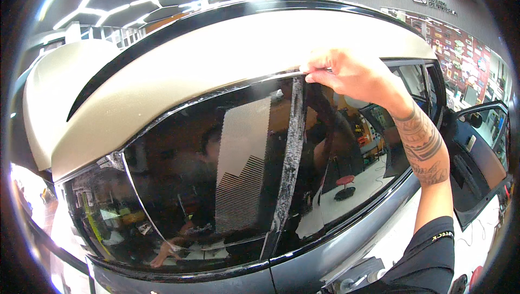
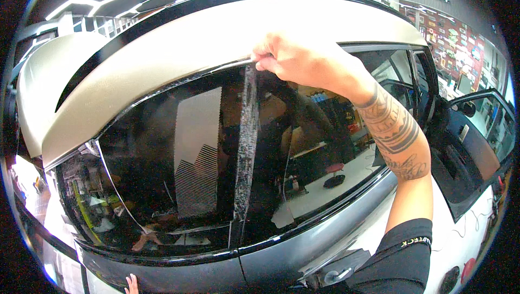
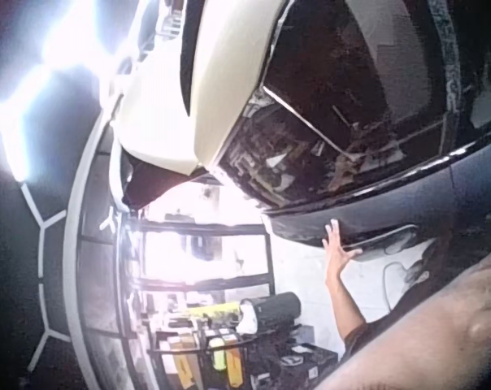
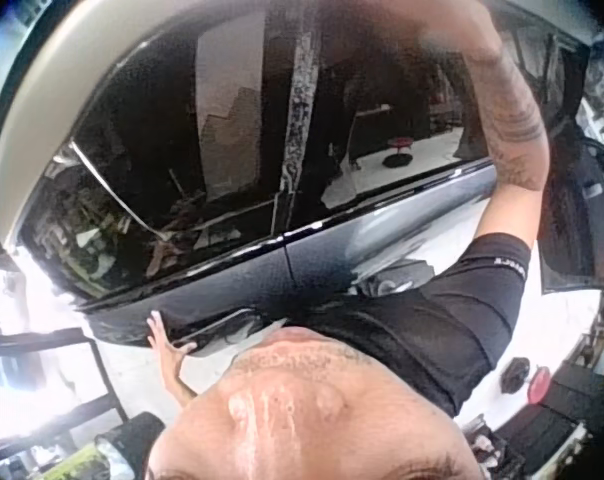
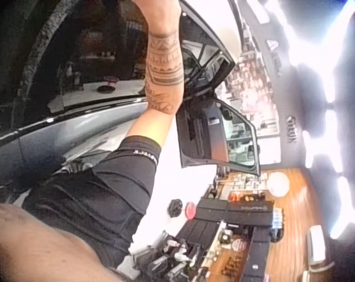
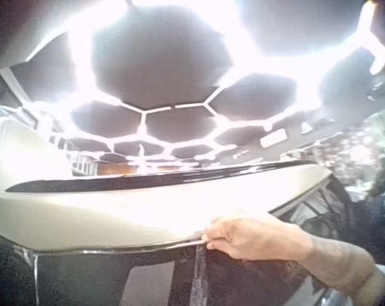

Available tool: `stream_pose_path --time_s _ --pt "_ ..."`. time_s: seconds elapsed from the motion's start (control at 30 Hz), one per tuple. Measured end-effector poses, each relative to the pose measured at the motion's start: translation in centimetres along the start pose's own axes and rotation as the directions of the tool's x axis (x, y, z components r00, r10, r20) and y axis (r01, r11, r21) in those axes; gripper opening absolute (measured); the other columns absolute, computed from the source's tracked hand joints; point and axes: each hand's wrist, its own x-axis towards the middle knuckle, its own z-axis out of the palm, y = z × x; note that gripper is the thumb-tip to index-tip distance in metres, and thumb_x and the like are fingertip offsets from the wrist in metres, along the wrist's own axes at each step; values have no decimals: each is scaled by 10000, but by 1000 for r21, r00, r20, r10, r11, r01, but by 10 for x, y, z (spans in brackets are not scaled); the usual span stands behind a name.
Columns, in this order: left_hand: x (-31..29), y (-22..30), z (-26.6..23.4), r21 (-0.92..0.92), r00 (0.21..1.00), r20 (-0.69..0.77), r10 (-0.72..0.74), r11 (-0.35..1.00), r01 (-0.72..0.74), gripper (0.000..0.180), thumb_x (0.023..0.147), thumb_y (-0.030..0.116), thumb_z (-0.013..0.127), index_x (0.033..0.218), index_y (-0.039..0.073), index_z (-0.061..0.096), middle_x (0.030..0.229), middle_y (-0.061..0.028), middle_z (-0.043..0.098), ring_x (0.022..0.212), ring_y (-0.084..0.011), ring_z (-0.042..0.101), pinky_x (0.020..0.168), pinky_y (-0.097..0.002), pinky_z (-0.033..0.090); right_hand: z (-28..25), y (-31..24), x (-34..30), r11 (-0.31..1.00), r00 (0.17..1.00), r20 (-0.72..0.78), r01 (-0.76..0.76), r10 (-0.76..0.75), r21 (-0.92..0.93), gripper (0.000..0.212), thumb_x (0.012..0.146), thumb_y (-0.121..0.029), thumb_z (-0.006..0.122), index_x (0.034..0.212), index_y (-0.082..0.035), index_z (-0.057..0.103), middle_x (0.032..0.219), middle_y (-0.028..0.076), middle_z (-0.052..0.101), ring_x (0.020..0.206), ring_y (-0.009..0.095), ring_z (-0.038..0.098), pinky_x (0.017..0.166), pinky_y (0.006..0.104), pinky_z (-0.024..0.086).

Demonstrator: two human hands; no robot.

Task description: The person applies a tint film to the rear window of a car using a squeegee and a heat gun. They smooth the film, trim excess edges, wipe the surface, and use heat to conform the film to the window's curvature.

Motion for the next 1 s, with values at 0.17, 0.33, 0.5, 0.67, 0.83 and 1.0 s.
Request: stream_pose_path --time_s 0.17,0.33,0.5,0.67,0.83,1.0 --pt "-5 21 -5 133 1000 8 -16 991 15 1268 553 139 888 1545 117 99 1606 -124 124 1473 -346 117 1159 -560 171 -6 16 -9 999 1000 -2 2 -2 -33 150 880 -177 657 929 -35 667 794 100 653 732 220 619 706 332 489" --pt "-3 64 -9 248 992 113 -56 968 26 1255 577 127 881 1546 128 83 1600 -190 30 1451 -421 137 1137 -594 203 -19 26 -16 1000 1000 1 -14 14 -22 151 878 -148 650 950 -17 676 824 96 694 775 212 666 740 311 512" --pt "-30 90 -12 286 973 206 -105 957 43 1280 566 140 887 1543 111 61 1590 -231 -3 1450 -448 109 1137 -598 199 -13 35 -16 1000 1000 -18 19 -19 12 147 874 -116 652 959 3 671 837 94 705 795 188 685 754 289 523" --pt "-37 130 -42 338 902 422 -92 939 -62 1332 520 174 908 1548 148 62 1596 -214 18 1452 -459 82 1132 -621 179 -20 28 -17 1000 1000 -26 -12 12 5 134 848 -113 673 923 -2 673 819 96 696 794 182 673 739 299 515" --pt "19 171 -152 251 855 359 373 844 -473 742 675 229 826 1331 114 499 1277 -190 576 1200 -359 535 998 -516 396 -16 53 -22 997 995 -63 80 -80 -1 112 839 -97 669 892 1 661 771 99 670 704 192 625 695 304 489" --pt "95 313 -231 428 338 -416 844 509 -747 129 878 24 549 928 4 667 817 -121 647 715 -242 591 687 -368 462 -10 53 -12 993 994 6 113 -112 -22 137 838 -122 690 854 5 641 719 105 634 662 207 598 659 321 476"
